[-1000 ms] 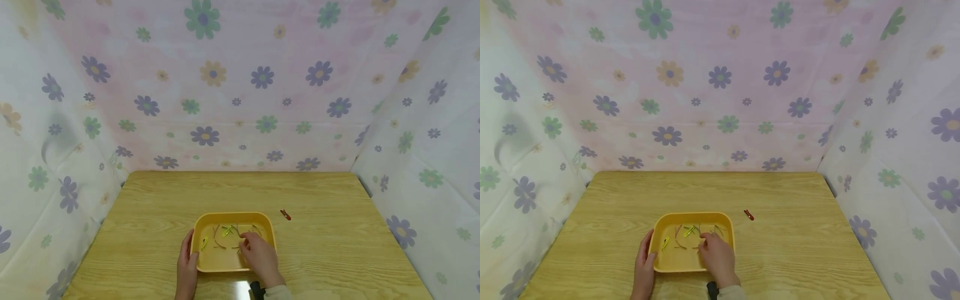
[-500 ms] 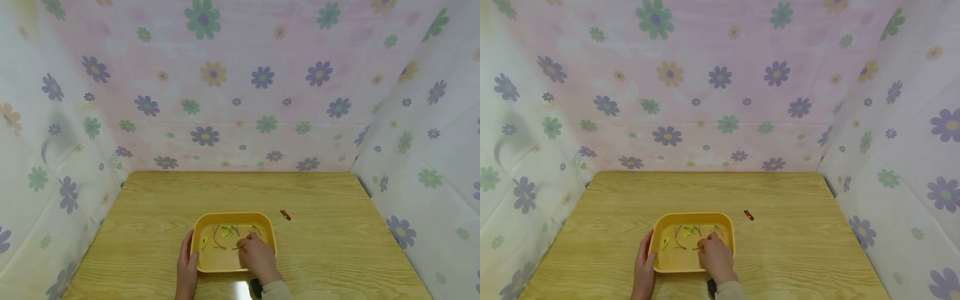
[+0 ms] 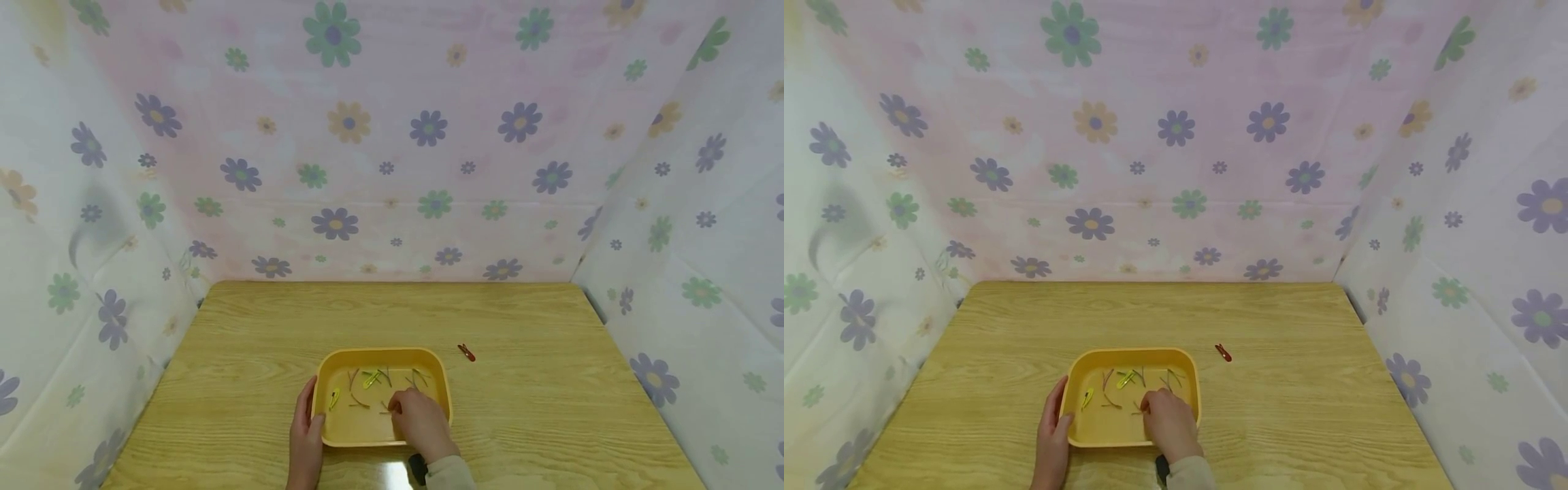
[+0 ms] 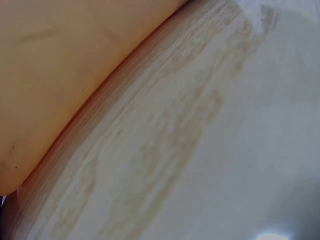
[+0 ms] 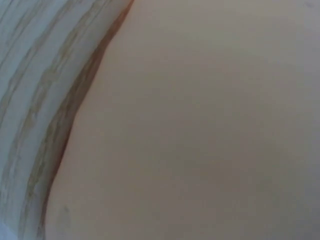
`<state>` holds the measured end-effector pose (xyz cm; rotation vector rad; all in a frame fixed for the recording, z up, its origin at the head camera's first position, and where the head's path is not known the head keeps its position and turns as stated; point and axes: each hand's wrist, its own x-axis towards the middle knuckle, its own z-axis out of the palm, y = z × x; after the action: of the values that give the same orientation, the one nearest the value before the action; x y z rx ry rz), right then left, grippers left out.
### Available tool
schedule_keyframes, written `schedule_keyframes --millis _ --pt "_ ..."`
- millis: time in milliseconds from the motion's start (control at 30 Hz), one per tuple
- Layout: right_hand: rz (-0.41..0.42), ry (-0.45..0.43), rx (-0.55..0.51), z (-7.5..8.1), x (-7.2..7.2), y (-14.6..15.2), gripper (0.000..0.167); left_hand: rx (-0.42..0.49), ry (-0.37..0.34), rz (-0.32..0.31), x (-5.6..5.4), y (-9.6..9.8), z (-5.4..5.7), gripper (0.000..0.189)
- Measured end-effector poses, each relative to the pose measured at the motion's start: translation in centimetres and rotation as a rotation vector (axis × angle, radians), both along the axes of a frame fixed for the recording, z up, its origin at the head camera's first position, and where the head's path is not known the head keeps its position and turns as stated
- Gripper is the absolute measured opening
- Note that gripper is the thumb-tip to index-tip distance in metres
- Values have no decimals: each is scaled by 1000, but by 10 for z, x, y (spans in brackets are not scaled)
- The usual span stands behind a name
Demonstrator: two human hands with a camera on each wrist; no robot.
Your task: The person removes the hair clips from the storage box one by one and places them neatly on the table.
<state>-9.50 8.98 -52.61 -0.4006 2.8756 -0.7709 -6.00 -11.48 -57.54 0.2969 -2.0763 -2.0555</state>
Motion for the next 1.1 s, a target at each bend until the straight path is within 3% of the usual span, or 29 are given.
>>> schedule_keyframes --millis 200,900,1100 --pt "1 -18 -3 2 2 0 4 5 8 -7 0 0 -1 62" --pt "-60 11 -3 1 2 -3 20 21 4 -5 0 1 0 62" --pt "-55 71 -52 0 2 -2 13 15 -14 -3 0 0 0 63"
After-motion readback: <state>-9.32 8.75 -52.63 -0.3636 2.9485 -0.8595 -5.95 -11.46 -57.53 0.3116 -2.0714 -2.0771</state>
